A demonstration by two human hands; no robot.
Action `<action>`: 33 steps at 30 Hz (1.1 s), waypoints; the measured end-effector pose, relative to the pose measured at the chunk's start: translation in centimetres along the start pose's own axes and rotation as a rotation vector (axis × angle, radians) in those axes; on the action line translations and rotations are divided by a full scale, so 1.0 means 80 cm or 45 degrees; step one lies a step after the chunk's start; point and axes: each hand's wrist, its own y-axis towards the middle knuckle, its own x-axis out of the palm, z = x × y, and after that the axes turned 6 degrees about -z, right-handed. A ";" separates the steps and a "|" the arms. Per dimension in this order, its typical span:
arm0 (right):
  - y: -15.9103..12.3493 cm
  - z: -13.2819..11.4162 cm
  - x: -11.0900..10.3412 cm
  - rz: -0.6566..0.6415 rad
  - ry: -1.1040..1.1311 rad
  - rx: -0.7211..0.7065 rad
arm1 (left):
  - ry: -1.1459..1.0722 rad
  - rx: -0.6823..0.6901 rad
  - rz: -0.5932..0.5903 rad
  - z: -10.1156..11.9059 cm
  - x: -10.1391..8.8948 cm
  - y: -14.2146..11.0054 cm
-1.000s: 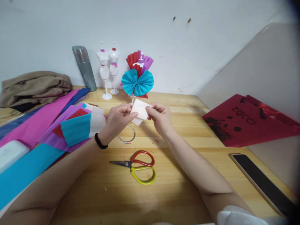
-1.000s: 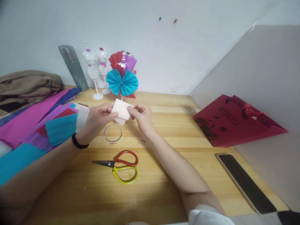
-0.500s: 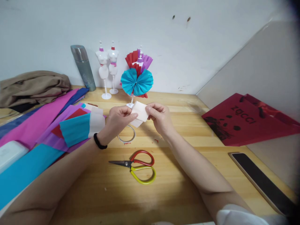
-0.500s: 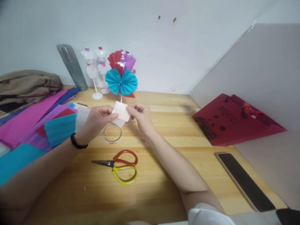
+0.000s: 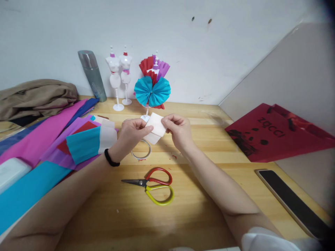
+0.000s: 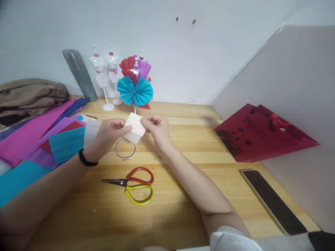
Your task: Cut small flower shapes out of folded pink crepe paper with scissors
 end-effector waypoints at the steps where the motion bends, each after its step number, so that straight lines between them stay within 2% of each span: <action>1: 0.000 0.000 0.000 0.002 -0.005 -0.001 | -0.046 -0.027 -0.005 0.001 0.000 0.000; 8: 0.001 0.000 -0.001 -0.016 -0.043 0.007 | -0.221 -0.125 -0.012 0.002 0.000 0.001; 33: -0.001 0.000 0.001 0.007 -0.068 0.006 | -0.326 -0.130 0.040 -0.005 0.006 0.002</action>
